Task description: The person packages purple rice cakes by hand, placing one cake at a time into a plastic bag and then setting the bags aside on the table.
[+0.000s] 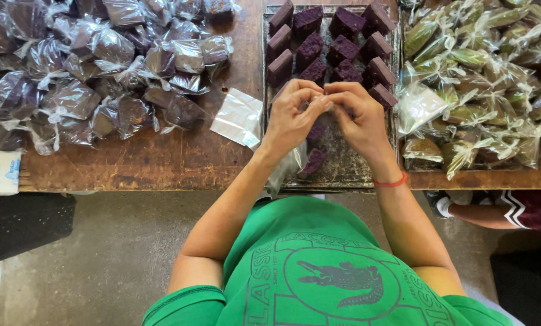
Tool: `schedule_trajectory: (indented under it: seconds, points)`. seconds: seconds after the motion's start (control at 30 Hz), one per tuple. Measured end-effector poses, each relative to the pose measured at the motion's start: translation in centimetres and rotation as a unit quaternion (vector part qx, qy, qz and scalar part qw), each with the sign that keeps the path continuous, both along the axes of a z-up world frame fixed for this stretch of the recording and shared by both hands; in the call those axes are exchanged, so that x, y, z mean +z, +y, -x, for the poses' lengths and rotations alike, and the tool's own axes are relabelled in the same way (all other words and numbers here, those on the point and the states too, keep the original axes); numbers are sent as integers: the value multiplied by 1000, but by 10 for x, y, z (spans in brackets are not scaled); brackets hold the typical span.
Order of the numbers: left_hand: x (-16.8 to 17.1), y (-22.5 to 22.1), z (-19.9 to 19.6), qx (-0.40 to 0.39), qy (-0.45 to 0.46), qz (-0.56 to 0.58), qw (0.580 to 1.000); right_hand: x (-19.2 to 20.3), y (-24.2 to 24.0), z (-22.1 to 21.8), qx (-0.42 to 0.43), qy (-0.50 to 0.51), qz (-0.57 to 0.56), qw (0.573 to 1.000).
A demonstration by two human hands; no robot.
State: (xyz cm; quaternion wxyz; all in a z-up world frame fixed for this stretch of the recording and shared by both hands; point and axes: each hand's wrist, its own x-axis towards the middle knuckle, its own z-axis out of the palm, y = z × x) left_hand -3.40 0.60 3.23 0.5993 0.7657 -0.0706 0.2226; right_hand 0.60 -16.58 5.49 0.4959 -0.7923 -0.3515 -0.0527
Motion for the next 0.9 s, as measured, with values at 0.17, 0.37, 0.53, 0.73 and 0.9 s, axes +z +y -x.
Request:
schedule_trajectory:
  seconds: [0.17,0.37,0.53,0.73,0.9]
  points:
    - [-1,-4,4,33,58,59,996,5,0,14,-66,-94,12,993]
    - [2,23,-8,81,48,56,994,8,4,25,-83,-135,11,987]
    - [17,102,-44,277,-182,-47,942,8,11,23,-50,-23,-42,998]
    - [31,96,-23,50,-132,216,966,-11,23,16,-5,204,-113,972]
    - [17,45,-14,-112,3,432,895,14,33,14,105,-65,-22,992]
